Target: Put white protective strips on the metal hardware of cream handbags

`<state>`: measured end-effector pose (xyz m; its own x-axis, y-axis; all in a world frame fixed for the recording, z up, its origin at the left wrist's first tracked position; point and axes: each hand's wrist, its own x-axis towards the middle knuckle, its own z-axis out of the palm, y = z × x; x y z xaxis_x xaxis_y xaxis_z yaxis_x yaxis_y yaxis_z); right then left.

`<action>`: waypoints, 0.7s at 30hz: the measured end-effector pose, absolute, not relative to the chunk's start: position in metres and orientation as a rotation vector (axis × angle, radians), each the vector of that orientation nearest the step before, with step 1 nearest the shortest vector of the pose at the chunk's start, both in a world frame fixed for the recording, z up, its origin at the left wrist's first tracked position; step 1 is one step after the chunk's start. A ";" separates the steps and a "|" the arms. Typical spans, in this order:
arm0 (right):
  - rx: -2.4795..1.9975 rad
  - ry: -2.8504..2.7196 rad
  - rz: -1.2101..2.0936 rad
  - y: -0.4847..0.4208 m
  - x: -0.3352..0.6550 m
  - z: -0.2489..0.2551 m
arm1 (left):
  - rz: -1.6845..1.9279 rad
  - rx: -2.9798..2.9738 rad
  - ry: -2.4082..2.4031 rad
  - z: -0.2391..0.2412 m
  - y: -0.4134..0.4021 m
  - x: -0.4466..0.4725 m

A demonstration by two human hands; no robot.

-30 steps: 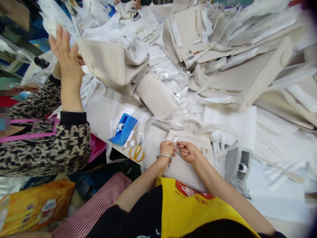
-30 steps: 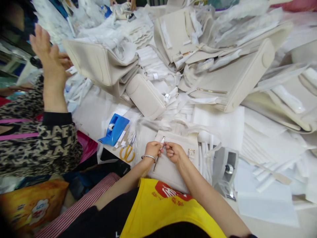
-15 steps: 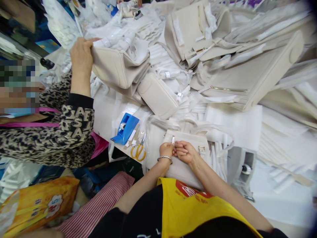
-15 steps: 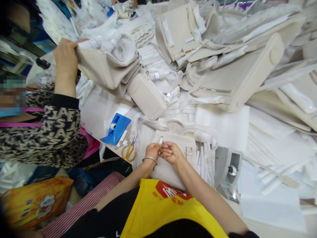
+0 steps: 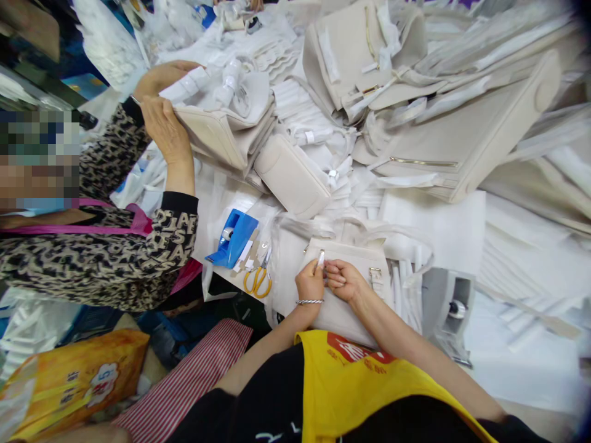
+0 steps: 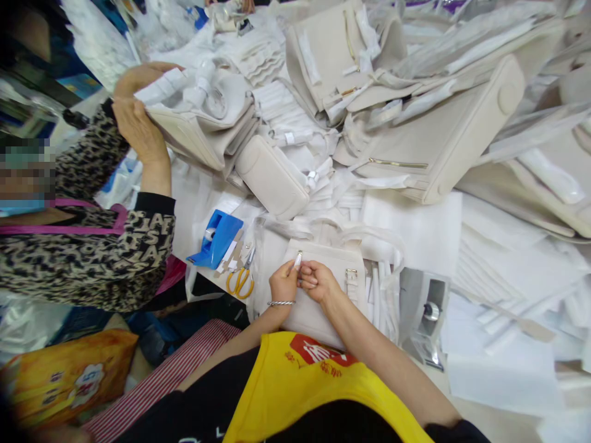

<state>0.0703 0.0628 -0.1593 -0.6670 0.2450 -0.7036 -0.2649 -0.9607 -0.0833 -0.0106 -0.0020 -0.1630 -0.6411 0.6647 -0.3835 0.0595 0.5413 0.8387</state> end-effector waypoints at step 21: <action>-1.634 -0.689 2.064 0.067 0.058 -0.170 | 0.996 0.691 2.037 -0.169 0.008 -0.016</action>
